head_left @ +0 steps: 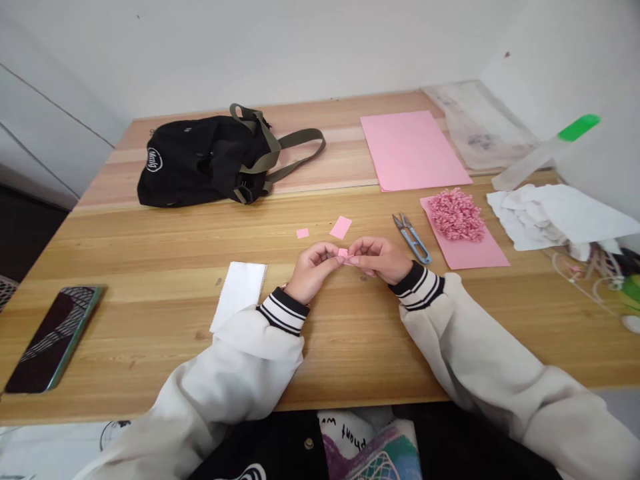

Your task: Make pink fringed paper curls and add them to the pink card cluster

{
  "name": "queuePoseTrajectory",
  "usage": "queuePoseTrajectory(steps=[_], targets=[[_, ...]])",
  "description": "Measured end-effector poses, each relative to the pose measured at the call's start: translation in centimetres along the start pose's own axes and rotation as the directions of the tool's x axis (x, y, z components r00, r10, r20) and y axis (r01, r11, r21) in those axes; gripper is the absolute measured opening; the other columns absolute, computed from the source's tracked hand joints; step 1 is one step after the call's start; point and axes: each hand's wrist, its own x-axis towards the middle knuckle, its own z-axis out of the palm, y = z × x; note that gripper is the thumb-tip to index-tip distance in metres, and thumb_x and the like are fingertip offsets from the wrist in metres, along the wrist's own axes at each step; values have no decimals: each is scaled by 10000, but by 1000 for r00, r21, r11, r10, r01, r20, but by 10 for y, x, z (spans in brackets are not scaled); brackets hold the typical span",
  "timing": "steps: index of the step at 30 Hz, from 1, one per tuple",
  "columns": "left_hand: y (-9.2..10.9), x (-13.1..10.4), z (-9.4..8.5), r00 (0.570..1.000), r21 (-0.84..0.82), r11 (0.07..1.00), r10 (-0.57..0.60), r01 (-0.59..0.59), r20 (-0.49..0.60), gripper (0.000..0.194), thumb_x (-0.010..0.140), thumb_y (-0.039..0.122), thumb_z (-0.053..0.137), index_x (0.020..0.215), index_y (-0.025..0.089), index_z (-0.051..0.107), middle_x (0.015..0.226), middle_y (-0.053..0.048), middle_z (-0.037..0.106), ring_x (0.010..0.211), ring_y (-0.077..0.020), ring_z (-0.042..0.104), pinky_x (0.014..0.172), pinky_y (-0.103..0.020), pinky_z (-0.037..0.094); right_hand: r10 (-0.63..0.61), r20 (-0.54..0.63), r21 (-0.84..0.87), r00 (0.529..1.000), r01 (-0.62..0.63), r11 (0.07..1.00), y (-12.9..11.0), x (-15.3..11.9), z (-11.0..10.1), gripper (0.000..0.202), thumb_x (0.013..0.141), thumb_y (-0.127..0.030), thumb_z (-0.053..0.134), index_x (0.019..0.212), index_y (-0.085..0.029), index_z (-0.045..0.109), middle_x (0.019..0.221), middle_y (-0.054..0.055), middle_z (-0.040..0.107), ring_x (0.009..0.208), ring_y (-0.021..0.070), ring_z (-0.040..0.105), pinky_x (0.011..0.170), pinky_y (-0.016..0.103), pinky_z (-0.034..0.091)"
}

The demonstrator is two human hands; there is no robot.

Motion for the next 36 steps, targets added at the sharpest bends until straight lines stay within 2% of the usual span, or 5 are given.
queuePoseTrajectory(steps=[17, 25, 36], targets=[[0, 0, -1, 1000, -20, 1000, -6, 6, -5, 217, 611, 288, 730, 687, 141, 590, 651, 20, 603, 592, -78, 505, 609, -232, 391, -24, 20, 70, 1000, 22, 997, 0, -1, 0, 162, 627, -234, 730, 690, -141, 613, 474, -64, 520, 329, 12, 353, 315, 156, 256], [0, 0, 0, 1000, 11, 1000, 21, -21, 17, 218, 616, 283, 734, 673, 133, 587, 634, 29, 584, 592, -67, 500, 619, -221, 394, -21, 13, 78, 1000, 20, 997, -1, 1, 2, 179, 614, -244, 723, 682, -139, 596, 379, -88, 445, 311, 22, 333, 313, 156, 257], [-2, 1, 1, 999, 4, 999, 45, -46, 28, 226, 625, 276, 735, 686, 128, 575, 640, 34, 576, 600, -59, 502, 619, -210, 397, -26, 20, 48, 999, 25, 999, 0, 1, 1, 168, 626, -235, 708, 694, -134, 593, 394, -84, 456, 309, 21, 344, 315, 154, 245]])
